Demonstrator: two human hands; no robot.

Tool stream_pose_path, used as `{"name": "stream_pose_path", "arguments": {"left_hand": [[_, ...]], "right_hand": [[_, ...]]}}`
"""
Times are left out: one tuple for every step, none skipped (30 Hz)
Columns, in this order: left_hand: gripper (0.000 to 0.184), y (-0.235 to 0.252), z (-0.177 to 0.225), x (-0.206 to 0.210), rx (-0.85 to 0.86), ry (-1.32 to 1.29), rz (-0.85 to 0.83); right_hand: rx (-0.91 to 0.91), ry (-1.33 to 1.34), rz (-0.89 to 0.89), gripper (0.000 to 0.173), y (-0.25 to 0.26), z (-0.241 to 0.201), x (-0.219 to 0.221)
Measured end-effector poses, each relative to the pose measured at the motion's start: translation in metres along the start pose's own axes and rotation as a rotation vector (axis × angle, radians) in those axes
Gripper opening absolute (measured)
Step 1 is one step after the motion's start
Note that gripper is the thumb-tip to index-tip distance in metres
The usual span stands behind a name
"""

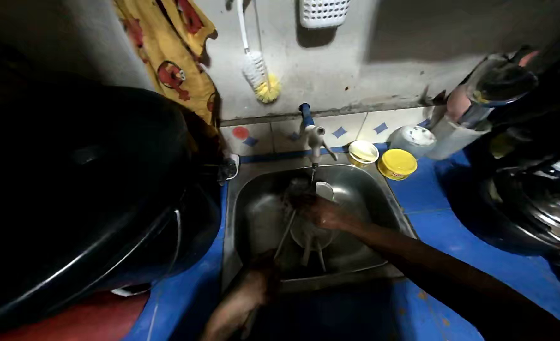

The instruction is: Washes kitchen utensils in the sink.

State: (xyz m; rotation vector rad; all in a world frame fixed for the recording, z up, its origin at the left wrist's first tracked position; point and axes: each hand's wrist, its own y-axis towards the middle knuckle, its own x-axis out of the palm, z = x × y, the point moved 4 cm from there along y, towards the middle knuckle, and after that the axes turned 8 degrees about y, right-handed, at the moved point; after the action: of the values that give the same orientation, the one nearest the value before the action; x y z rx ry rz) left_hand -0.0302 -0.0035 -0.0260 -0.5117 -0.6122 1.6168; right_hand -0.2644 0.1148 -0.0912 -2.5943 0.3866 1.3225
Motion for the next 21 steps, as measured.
{"name": "stream_pose_path", "arguments": {"left_hand": [[0.034,0.002,-0.003,0.002,0.011,0.032,-0.011],[0.034,0.005,-0.004,0.007,0.015,0.057,-0.027],[0.033,0.007,-0.005,0.013,0.012,0.082,-0.031],[0.034,0.009,-0.005,0.017,0.002,0.114,-0.023],[0.035,0.011,-0.007,0.019,0.002,0.149,-0.017],[0.037,0.012,-0.01,0.019,0.017,0.185,-0.012],[0.038,0.011,-0.013,0.02,0.036,0.21,-0.001],[0.039,0.009,-0.016,0.021,0.06,0.217,0.026],[0.04,0.007,-0.019,0.023,0.076,0.2,0.06],[0.041,0.008,-0.02,0.023,0.096,0.179,0.1],[0.041,0.01,-0.021,0.023,0.111,0.161,0.135],[0.041,0.013,-0.024,0.021,0.123,0.145,0.168],[0.041,0.016,-0.027,0.019,0.132,0.136,0.199],[0.04,0.019,-0.03,0.016,0.154,0.124,0.221],[0.038,0.021,-0.033,0.013,0.178,0.1,0.236],[0.037,0.023,-0.038,0.01,0.206,0.065,0.246],[0.036,0.023,-0.045,0.006,0.25,0.043,0.25],[0.034,0.022,-0.051,0.002,0.297,0.055,0.244],[0.033,0.02,-0.058,-0.003,0.344,0.084,0.226],[0.033,0.018,-0.067,-0.008,0.398,0.112,0.195],[0.033,0.016,-0.074,-0.012,0.423,0.116,0.158]], "right_hand": [[0.037,-0.103,0.006,0.046,-0.002,0.011,-0.001],[0.086,-0.204,0.027,0.049,0.0,0.023,-0.003],[0.141,-0.267,0.053,0.051,0.003,0.03,-0.005],[0.181,-0.299,0.072,0.051,0.006,0.032,-0.007],[0.192,-0.324,0.1,0.049,0.01,0.033,-0.009],[0.194,-0.345,0.13,0.048,0.015,0.035,-0.012],[0.208,-0.345,0.162,0.049,0.02,0.037,-0.018],[0.22,-0.338,0.235,0.051,0.026,0.039,-0.024],[0.226,-0.306,0.337,0.052,0.032,0.039,-0.031],[0.232,-0.21,0.445,0.049,0.039,0.036,-0.039],[0.248,-0.058,0.52,0.044,0.044,0.033,-0.046],[0.268,0.114,0.593,0.037,0.048,0.03,-0.05],[0.315,0.307,0.658,0.034,0.05,0.03,-0.05],[0.38,0.543,0.717,0.034,0.05,0.03,-0.048],[0.424,0.817,0.755,0.031,0.05,0.03,-0.043],[0.436,1.129,0.739,0.028,0.049,0.029,-0.034],[0.432,1.424,0.662,0.029,0.046,0.026,-0.024],[0.449,1.625,0.57,0.028,0.042,0.021,-0.017],[0.474,1.703,0.492,0.025,0.038,0.019,-0.012],[0.517,1.693,0.452,0.025,0.034,0.019,-0.008],[0.557,1.635,0.425,0.029,0.029,0.022,-0.008]]}}
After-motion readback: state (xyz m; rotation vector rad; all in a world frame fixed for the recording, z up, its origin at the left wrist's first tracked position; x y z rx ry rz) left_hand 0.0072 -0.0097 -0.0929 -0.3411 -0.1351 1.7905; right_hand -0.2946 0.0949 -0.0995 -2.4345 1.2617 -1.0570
